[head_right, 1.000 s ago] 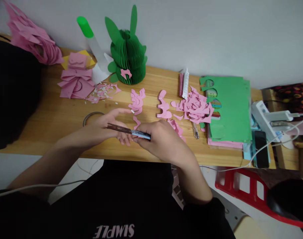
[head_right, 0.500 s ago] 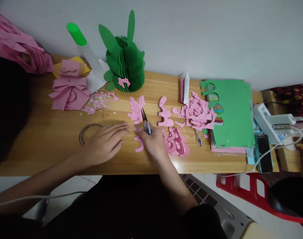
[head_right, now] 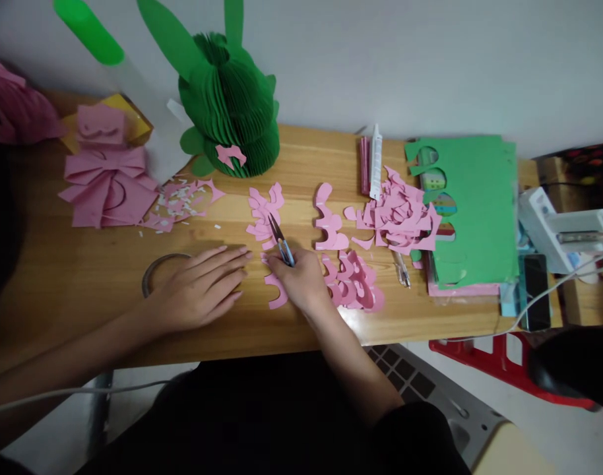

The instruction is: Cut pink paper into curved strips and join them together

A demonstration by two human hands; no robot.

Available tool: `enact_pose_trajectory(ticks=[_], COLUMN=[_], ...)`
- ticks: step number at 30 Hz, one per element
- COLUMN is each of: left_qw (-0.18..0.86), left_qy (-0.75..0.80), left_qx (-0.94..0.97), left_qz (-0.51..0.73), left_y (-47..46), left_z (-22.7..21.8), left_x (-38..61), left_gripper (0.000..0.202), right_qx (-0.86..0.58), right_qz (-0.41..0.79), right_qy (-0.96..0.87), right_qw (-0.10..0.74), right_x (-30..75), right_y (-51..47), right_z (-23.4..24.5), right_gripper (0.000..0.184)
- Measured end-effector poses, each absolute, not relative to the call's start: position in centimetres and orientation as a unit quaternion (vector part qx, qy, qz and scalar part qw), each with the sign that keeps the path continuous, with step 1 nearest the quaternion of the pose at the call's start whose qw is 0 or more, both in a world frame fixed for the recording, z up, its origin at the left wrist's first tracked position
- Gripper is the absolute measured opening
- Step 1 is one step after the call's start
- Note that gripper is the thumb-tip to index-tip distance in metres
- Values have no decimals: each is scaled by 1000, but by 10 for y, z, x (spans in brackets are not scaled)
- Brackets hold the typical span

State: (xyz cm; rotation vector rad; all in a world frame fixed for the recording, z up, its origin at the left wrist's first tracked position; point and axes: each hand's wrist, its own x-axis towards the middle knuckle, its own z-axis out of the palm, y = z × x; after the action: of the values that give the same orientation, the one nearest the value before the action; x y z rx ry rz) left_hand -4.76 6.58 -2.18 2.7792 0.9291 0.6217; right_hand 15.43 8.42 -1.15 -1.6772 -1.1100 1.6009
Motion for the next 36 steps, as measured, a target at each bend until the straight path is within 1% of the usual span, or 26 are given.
enact_pose_trajectory(ticks=[3, 9, 14, 17, 25, 28, 32, 36], left_qw=[93, 181, 166, 154, 132, 120, 131, 163], left_qy=[304, 295, 290, 288, 292, 290, 293, 301], left_qx=[927, 922, 933, 936, 941, 943, 940, 929], left_qz=[199, 172, 133, 129, 109, 109, 120, 143], left_y=[66, 65, 64, 64, 63, 63, 64, 64], left_z=[-23, -21, -22, -24, -22, -22, -22, -18], left_x=[-49, -47, -44, -42, -40, -40, -40, -38], left_gripper=[20, 30, 40, 42, 46, 48, 48, 48], right_qx=[-623, -637, -653, -647, -665, -667, -694, -705], right_qz=[587, 578, 564, 567, 520, 513, 463, 415], right_qy=[-432, -432, -436, -438, -448, -458, -489, -516], right_qw=[284, 272, 255, 261, 294, 286, 257, 254], right_x=[155, 155, 154, 153, 154, 151, 145, 144], right_y=[84, 82, 81, 81, 79, 80, 81, 82], right_z=[-12, -14, -13, -13, -14, -13, -11, -14], right_gripper=[14, 17, 21, 22, 17, 17, 14, 7])
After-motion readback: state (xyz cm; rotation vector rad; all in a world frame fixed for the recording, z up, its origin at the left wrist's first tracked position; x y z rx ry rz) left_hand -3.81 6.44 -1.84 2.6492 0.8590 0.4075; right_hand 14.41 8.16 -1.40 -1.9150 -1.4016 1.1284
